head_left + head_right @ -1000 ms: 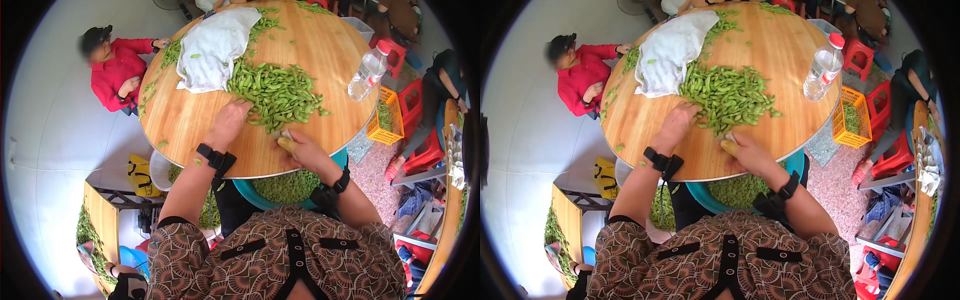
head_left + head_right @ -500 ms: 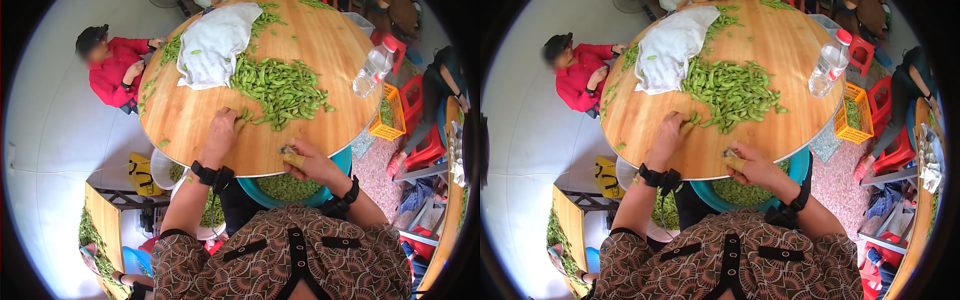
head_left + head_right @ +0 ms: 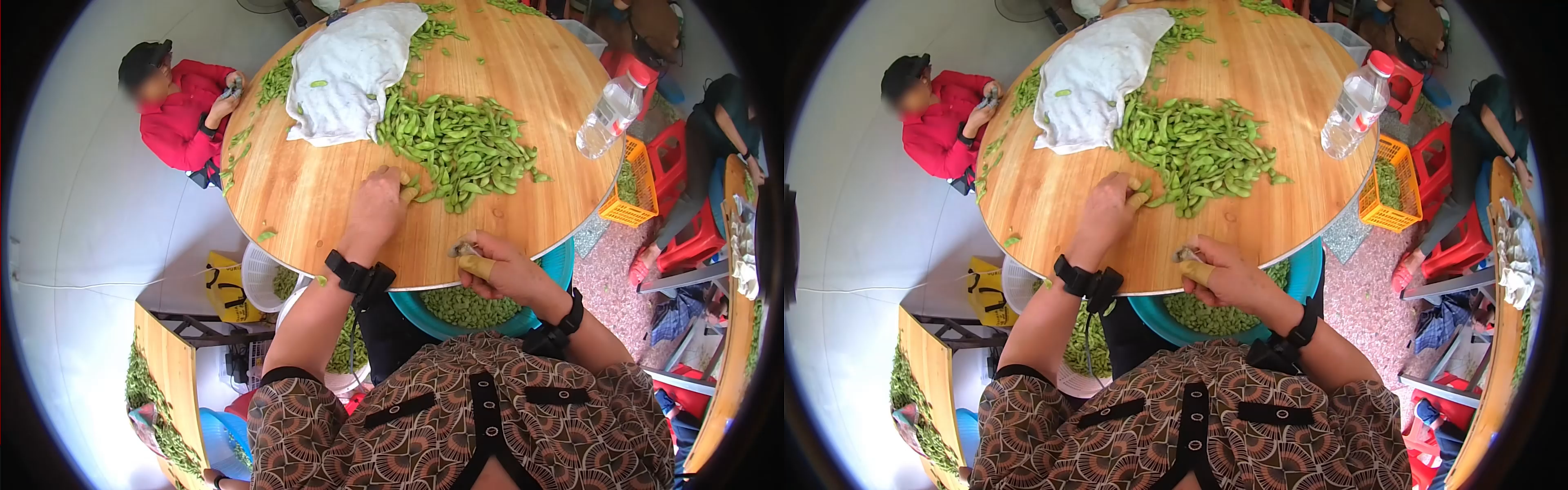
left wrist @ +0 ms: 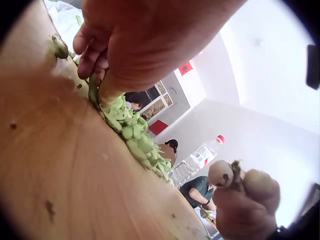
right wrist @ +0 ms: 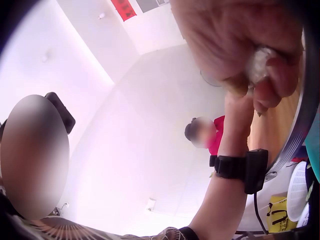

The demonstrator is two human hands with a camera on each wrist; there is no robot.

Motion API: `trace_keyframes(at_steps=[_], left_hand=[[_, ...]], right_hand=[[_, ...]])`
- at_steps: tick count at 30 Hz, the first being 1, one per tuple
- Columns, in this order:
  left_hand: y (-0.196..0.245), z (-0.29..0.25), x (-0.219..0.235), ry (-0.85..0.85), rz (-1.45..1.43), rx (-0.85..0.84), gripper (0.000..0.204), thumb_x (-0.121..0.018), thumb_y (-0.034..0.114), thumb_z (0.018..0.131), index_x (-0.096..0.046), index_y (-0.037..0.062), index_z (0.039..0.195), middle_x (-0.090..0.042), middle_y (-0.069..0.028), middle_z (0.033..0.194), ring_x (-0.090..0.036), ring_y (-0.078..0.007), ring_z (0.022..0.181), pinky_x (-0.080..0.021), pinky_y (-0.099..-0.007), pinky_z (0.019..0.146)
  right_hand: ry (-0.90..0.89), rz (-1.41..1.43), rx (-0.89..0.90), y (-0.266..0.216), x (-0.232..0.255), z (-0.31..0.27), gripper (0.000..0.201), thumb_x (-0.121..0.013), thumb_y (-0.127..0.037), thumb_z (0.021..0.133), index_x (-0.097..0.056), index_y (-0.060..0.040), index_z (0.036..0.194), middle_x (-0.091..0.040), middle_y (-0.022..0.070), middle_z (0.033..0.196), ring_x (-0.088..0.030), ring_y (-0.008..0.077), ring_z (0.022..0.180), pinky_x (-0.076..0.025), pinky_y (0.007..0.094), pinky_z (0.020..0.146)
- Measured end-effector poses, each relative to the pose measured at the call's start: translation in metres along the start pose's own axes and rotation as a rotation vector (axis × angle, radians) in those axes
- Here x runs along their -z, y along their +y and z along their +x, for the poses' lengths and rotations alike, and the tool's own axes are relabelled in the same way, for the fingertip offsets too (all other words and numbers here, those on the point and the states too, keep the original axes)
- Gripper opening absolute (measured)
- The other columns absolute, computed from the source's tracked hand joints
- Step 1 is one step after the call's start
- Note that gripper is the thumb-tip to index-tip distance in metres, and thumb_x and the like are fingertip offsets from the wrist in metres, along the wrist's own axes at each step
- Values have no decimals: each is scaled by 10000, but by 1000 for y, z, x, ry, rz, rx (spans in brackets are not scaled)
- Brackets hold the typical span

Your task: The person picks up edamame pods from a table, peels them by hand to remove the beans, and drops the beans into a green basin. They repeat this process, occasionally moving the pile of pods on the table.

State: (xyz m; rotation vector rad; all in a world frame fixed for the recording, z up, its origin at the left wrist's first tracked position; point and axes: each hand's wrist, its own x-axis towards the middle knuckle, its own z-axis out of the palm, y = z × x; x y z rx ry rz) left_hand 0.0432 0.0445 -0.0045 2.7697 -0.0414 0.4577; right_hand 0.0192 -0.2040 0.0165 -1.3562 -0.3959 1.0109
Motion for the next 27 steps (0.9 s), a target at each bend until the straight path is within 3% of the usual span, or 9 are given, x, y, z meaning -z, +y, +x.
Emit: trace_keyframes(at_steps=[2,5,7,8,10,11,14,20,27], left_hand=[[-1,1,-2,-27,-3,2,218,-643,195,839,-585,17,951,-621,-171,840,-600,-376,831,-476,-446,752],[12,-4,8,92,62,-88,150,-622,160,857,-558,30,896,-632,-156,850,-607,-376,798,-487,-452,715],[44,-16,35,71,-281,-9,107,-593,103,884,-567,23,950,-652,-140,863,-639,-322,750,-509,-402,669],[56,-25,39,66,-288,-7,107,-593,103,884,-567,23,950,-652,-140,863,-639,-322,750,-509,-402,669],[75,-42,41,-5,-710,31,198,-553,55,911,-587,1,1099,-672,-142,910,-658,-250,725,-516,-330,655],[79,-50,36,-8,-713,32,198,-553,55,911,-587,1,1099,-672,-142,910,-658,-250,725,-516,-330,655],[88,-66,27,-78,-836,68,393,-547,6,906,-540,33,1297,-669,-162,1019,-654,-182,808,-509,-272,740],[89,-72,19,14,-898,27,386,-563,1,903,-551,33,1288,-673,-144,1048,-651,-147,896,-510,-269,777],[95,-74,24,54,-825,-12,387,-586,-3,886,-558,22,1271,-670,-159,1071,-666,-173,904,-516,-270,782]], right_hand=[[-8,15,17,1,-1,1,175,-472,-171,975,-497,-82,1122,-571,19,762,-442,56,486,-302,196,404],[103,-37,81,-1,-2,3,171,-458,-171,981,-497,-84,1124,-575,19,772,-463,54,506,-318,192,419],[146,69,162,-4,-2,0,187,-444,-171,989,-486,-88,1151,-579,23,789,-475,55,516,-328,190,428],[151,70,154,-5,-3,0,187,-444,-171,989,-486,-88,1151,-579,23,789,-475,55,516,-328,190,428],[164,168,214,-7,-3,0,215,-435,-170,994,-468,-90,1190,-582,28,807,-470,56,508,-322,192,419],[168,169,211,-7,-2,0,215,-435,-170,994,-468,-90,1190,-582,28,807,-470,56,508,-322,192,419],[101,171,224,-5,-2,-1,237,-424,-164,998,-450,-93,1223,-582,35,815,-458,61,494,-311,195,409],[78,211,235,-3,-4,-6,247,-419,-151,999,-448,-100,1239,-562,30,790,-422,70,469,-290,197,397],[52,231,159,-16,-4,-18,219,-446,-157,994,-465,-100,1205,-526,14,754,-406,64,475,-293,200,415]])
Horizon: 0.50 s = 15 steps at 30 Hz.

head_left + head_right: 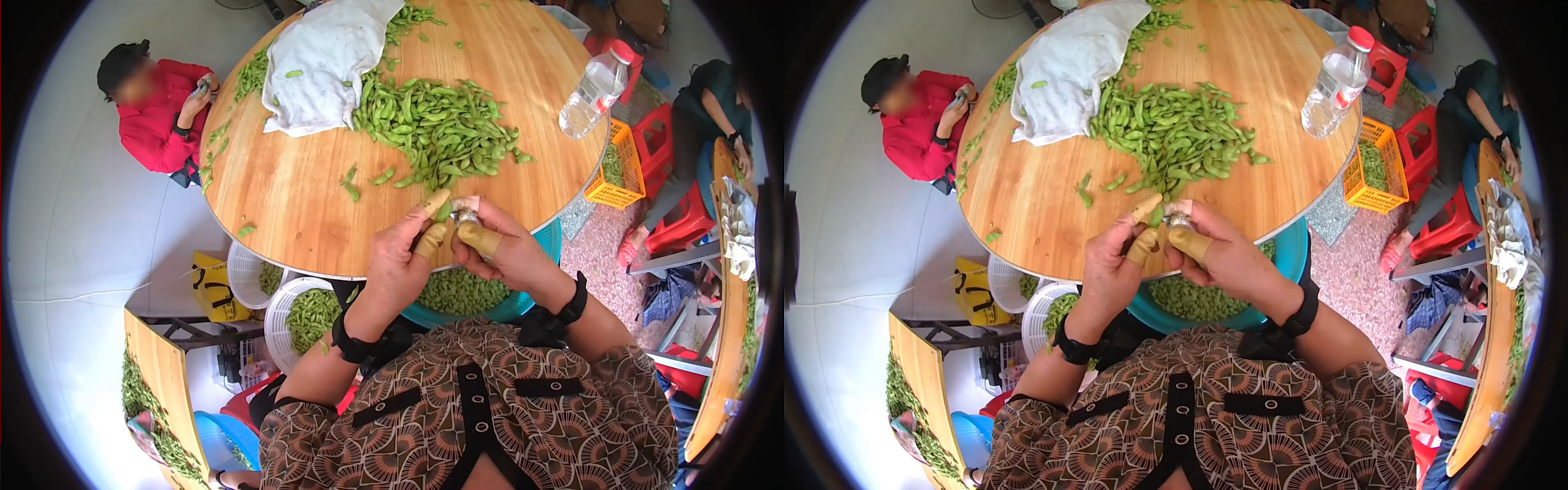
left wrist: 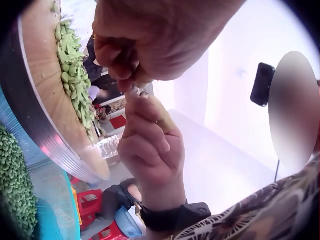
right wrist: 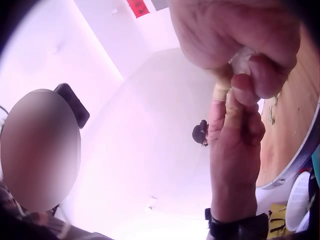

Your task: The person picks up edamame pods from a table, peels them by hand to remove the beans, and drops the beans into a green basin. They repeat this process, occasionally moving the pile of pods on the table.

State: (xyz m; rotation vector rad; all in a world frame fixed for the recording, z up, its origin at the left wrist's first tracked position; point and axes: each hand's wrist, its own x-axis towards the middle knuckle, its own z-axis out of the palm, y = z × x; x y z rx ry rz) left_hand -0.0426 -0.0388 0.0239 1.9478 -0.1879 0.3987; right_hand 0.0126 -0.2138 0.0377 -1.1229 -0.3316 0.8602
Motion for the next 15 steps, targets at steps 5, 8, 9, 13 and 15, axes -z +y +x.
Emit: trace_keyframes(at_steps=[5,8,9,13,15], left_hand=[[8,-7,4,-38,166,-100,379,-609,27,878,-565,16,1255,-670,-176,1052,-678,-191,873,-524,-296,712],[15,-13,5,-64,183,-229,339,-582,42,909,-572,12,1246,-677,-121,985,-652,-144,793,-502,-269,637],[21,-15,5,-68,180,-226,339,-582,42,909,-572,12,1246,-677,-121,985,-652,-144,793,-502,-269,637],[7,-22,6,-263,-672,409,328,-501,92,972,-547,38,1293,-604,-1,787,-505,-60,615,-402,-194,533],[-4,-21,5,-262,-959,592,291,-532,67,952,-567,15,1237,-603,-11,770,-517,-70,618,-410,-229,517]], right_hand=[[-44,8,-67,-8,2,-10,220,-439,-166,997,-472,-100,1204,-526,6,747,-399,52,477,-287,193,417],[-78,-38,-94,-9,2,-19,210,-438,-168,997,-478,-103,1193,-535,0,738,-381,40,454,-272,184,400],[-90,66,-146,-8,1,-22,201,-444,-169,992,-487,-98,1176,-539,-1,730,-370,39,437,-261,182,385],[-184,427,-235,8,6,-17,162,-463,-167,977,-511,-75,1101,-550,4,710,-355,42,397,-235,185,343],[-164,461,-250,23,11,-12,155,-467,-171,973,-511,-69,1081,-550,9,705,-365,48,397,-237,187,340]])
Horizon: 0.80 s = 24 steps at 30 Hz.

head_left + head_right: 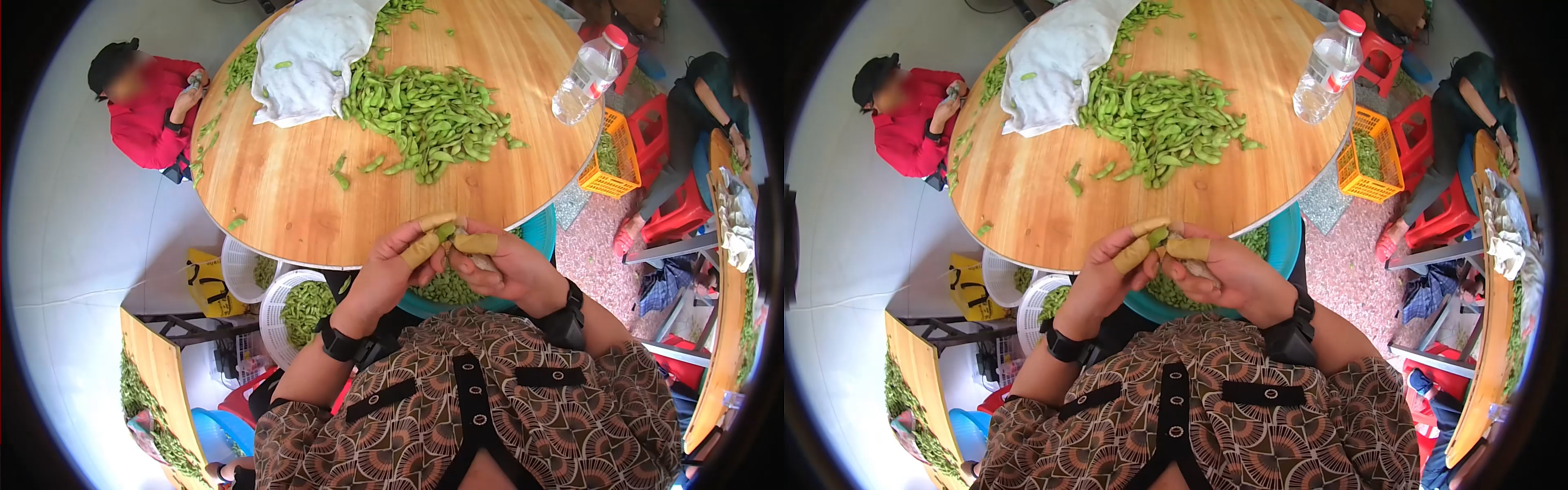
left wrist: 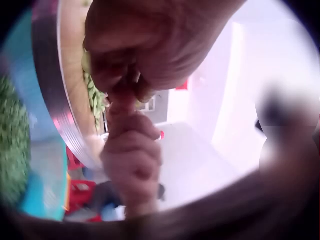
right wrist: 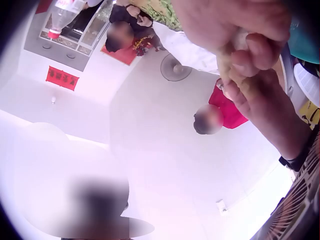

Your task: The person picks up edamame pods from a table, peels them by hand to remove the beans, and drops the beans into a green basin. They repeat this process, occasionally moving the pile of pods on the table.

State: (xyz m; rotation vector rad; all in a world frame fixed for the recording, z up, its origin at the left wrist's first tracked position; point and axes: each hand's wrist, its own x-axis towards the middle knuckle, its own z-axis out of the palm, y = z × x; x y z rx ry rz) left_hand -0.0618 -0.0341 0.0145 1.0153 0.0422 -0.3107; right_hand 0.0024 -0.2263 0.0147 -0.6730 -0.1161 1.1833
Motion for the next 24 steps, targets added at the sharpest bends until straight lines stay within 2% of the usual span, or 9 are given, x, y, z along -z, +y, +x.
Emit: trace_keyframes(at_steps=[1,3,6,9,13,15,20,22,24], left_hand=[[-4,1,1,0,1,0,291,-532,67,952,-567,15,1237,-603,-11,770,-517,-70,618,-410,-229,517],[-12,4,-1,219,1086,-581,202,-611,44,896,-592,-15,1089,-609,-73,754,-566,-139,616,-441,-288,527],[-6,1,-14,303,1512,-776,145,-649,10,848,-578,-21,970,-615,-151,777,-599,-218,617,-467,-332,553],[-10,1,-20,369,1372,-725,97,-602,-17,819,-555,10,899,-576,-161,725,-583,-339,658,-458,-361,555],[-14,7,-20,446,1152,-668,56,-545,-11,854,-560,-7,908,-584,-175,725,-588,-357,678,-471,-358,579],[-12,8,-17,392,789,-411,85,-531,27,886,-571,-19,946,-604,-182,764,-597,-372,708,-478,-366,605],[-8,7,-10,296,997,-461,129,-536,45,896,-587,-26,991,-623,-195,812,-610,-381,747,-486,-377,643],[-6,0,-17,255,1044,-449,141,-544,46,892,-591,-26,1004,-626,-196,824,-613,-381,763,-488,-383,654],[-2,-2,-23,156,1044,-514,154,-561,46,880,-595,-21,1015,-628,-198,829,-615,-380,772,-490,-390,661]], right_hand=[[17,38,-5,3,3,2,149,-471,-175,969,-510,-63,1060,-550,14,699,-374,54,397,-239,189,337],[47,-4,22,4,5,2,148,-470,-178,969,-505,-64,1057,-555,22,703,-388,65,397,-248,195,338],[149,-108,78,5,-7,2,151,-469,-184,971,-499,-65,1060,-564,36,711,-413,87,400,-267,212,340],[234,-187,118,9,-17,2,153,-464,-180,973,-499,-66,1068,-571,45,717,-436,102,409,-280,228,341],[274,-316,134,13,-13,0,154,-452,-158,980,-499,-70,1098,-562,33,712,-440,97,428,-280,228,358],[248,-418,145,8,-9,-4,162,-476,-158,971,-502,-73,1107,-559,26,715,-447,86,449,-296,221,380],[374,-784,238,-3,-8,-7,194,-590,-157,915,-533,-73,1081,-533,2,706,-446,64,537,-351,223,474],[468,-1109,670,7,1,0,193,-655,-131,854,-560,-57,1005,-508,-4,688,-430,66,601,-374,243,523],[484,-1112,607,5,4,-1,175,-658,-113,841,-566,-49,975,-500,-4,686,-421,70,618,-377,249,538]])
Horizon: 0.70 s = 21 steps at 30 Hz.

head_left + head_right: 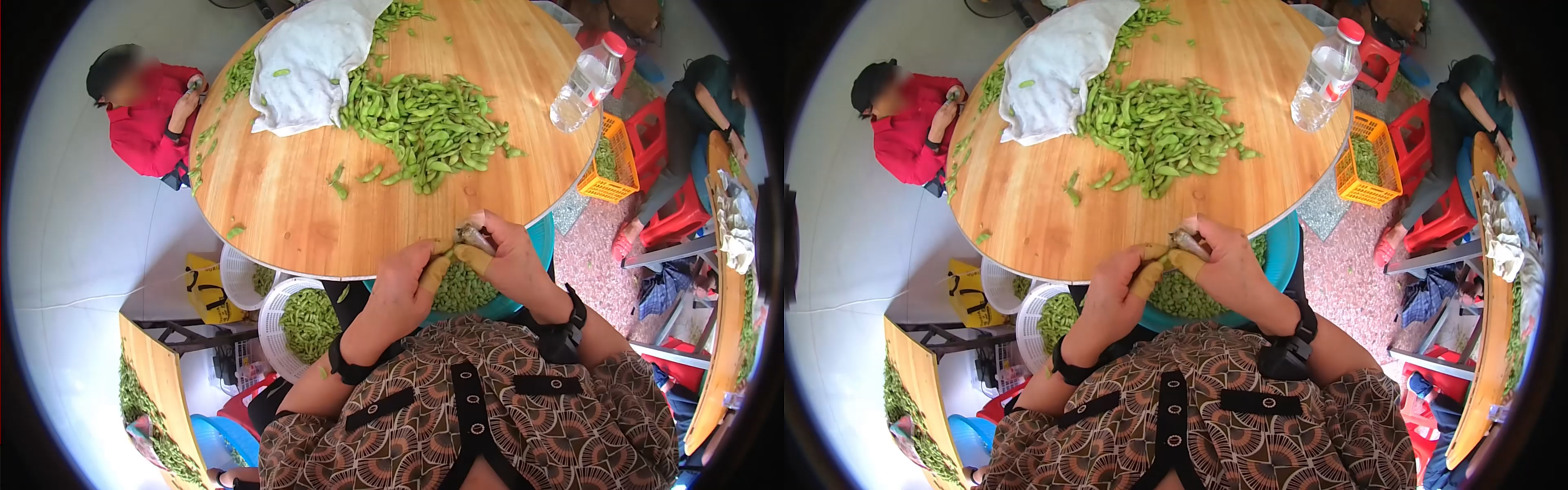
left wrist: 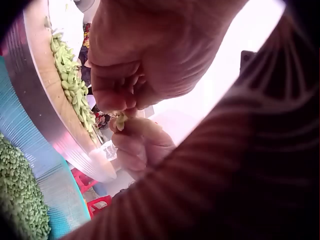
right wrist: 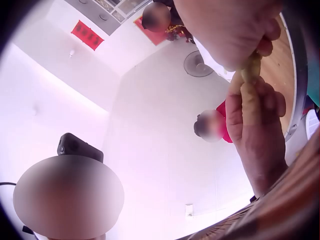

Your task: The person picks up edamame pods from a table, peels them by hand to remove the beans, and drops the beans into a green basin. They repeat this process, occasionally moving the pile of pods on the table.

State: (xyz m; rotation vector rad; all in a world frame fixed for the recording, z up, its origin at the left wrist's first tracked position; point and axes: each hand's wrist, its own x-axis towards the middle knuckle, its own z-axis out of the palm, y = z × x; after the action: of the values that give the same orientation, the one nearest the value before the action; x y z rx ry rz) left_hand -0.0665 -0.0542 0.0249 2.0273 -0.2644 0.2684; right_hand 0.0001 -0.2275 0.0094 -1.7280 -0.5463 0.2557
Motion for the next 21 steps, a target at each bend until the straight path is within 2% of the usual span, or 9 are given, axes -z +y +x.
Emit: trace_keyframes(at_steps=[4,6,8,11,13,14,17,19,21], left_hand=[[2,-3,4,-65,-31,51,170,-574,22,866,-586,-17,1031,-633,-193,836,-622,-372,762,-495,-381,662],[2,-3,4,-36,-20,202,236,-575,-2,863,-543,-7,1097,-640,-191,860,-638,-355,768,-500,-359,665],[-1,-4,0,-15,-24,154,271,-579,-7,863,-518,0,1127,-646,-181,874,-648,-332,776,-501,-348,668],[-2,-3,0,-45,-83,67,307,-580,-10,874,-484,10,1165,-656,-146,875,-658,-241,780,-502,-304,683],[-4,0,1,-83,-137,27,305,-576,-8,886,-475,13,1173,-661,-120,862,-657,-173,777,-503,-271,695],[-6,-2,1,-116,-210,65,317,-581,-6,883,-468,17,1179,-664,-122,901,-665,-191,801,-507,-284,709],[1,-11,6,-147,-265,170,308,-588,3,883,-490,24,1174,-668,-120,953,-672,-196,839,-510,-288,735],[7,-21,23,-125,-234,238,288,-591,11,886,-518,27,1164,-669,-115,966,-672,-184,854,-510,-280,747],[7,-38,58,-97,18,146,238,-612,33,886,-595,41,1123,-680,-82,893,-662,-159,802,-506,-278,714]], right_hand=[[-16,-102,-5,8,3,3,137,-652,-65,816,-578,-36,929,-510,-3,708,-426,66,646,-399,255,564],[44,-36,4,-2,2,2,131,-650,-61,819,-575,-32,923,-519,-5,716,-435,64,645,-401,252,563],[99,33,4,-8,2,0,126,-648,-57,821,-572,-28,917,-529,-6,724,-444,63,644,-403,250,561],[-107,104,36,-15,5,-2,118,-646,-57,828,-565,-24,907,-541,-12,728,-462,65,636,-399,243,548],[-232,458,-370,-21,9,-3,110,-642,-71,837,-573,-26,910,-555,-14,738,-483,71,616,-408,248,534],[-236,460,-373,-19,9,-4,110,-642,-71,837,-573,-26,910,-555,-14,738,-483,71,616,-408,248,534],[-248,426,-404,-2,7,-4,117,-633,-99,843,-586,-27,923,-569,2,731,-495,81,568,-422,271,512],[-235,-66,-60,13,5,-3,137,-622,-133,850,-586,-23,925,-583,24,718,-514,92,520,-428,287,492],[-350,2,-172,8,14,-9,148,-620,-142,848,-585,-20,925,-581,33,712,-522,96,513,-428,287,493]])
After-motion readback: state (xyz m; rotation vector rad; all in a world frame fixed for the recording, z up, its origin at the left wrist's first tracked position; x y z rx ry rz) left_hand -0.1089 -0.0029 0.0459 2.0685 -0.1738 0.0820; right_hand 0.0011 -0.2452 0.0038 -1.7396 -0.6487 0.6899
